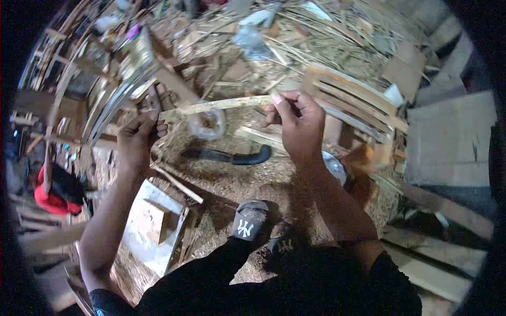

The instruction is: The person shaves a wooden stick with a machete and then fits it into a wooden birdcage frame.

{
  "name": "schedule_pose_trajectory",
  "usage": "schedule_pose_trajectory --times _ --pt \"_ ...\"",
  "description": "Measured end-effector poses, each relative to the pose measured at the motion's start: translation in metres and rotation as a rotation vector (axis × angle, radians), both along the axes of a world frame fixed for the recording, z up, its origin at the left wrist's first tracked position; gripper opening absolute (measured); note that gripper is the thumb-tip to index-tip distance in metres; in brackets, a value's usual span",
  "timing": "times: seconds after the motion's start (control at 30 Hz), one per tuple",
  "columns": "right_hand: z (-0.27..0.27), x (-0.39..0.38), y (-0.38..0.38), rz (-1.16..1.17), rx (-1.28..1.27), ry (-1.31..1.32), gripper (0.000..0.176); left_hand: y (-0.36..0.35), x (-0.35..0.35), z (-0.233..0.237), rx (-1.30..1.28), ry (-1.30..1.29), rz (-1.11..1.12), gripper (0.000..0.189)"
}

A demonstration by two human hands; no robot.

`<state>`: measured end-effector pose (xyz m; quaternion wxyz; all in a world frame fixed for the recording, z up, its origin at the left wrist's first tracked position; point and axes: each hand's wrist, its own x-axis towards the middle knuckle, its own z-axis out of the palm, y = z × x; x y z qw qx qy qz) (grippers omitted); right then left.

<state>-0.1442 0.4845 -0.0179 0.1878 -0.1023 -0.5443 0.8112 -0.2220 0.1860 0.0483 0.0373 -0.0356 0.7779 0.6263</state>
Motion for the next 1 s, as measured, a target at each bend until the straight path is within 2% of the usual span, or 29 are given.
schedule_pose_trajectory --times 0.13,0.2,0.33,0.43,0.53,0.6,0.7,0.87,1.0 --pt "0.017 0.042 0.055 -0.247 0.163 0.032 0.012 0.074 0.000 -0.025 0.068 -0.082 -0.164 0.027" --pt "0.024 0.069 0.081 -0.304 0.289 -0.102 0.014 0.112 0.008 -0.030 0.159 -0.134 -0.206 0.024" --pt "0.013 0.115 0.115 -0.474 0.471 -0.139 0.014 0.164 0.013 -0.048 0.260 -0.213 -0.326 0.021" --pt "-0.007 0.146 0.134 -0.697 0.763 -0.258 0.015 0.196 0.026 -0.053 0.332 -0.297 -0.409 0.016" --pt "-0.020 0.164 0.134 -0.774 0.665 -0.363 0.017 0.212 0.031 -0.069 0.323 -0.242 -0.458 0.018" --pt "-0.024 0.169 0.134 -0.806 0.676 -0.322 0.018 0.218 0.029 -0.076 0.384 -0.249 -0.501 0.020" --pt "-0.025 0.173 0.136 -0.836 0.703 -0.345 0.018 0.227 0.035 -0.069 0.244 -0.237 -0.481 0.025" --pt "-0.027 0.175 0.128 -0.828 0.691 -0.382 0.015 0.233 0.043 -0.073 0.050 0.000 -0.527 0.028" --pt "-0.033 0.175 0.127 -0.796 0.741 -0.402 0.017 0.232 0.038 -0.087 0.037 0.161 -0.547 0.030"
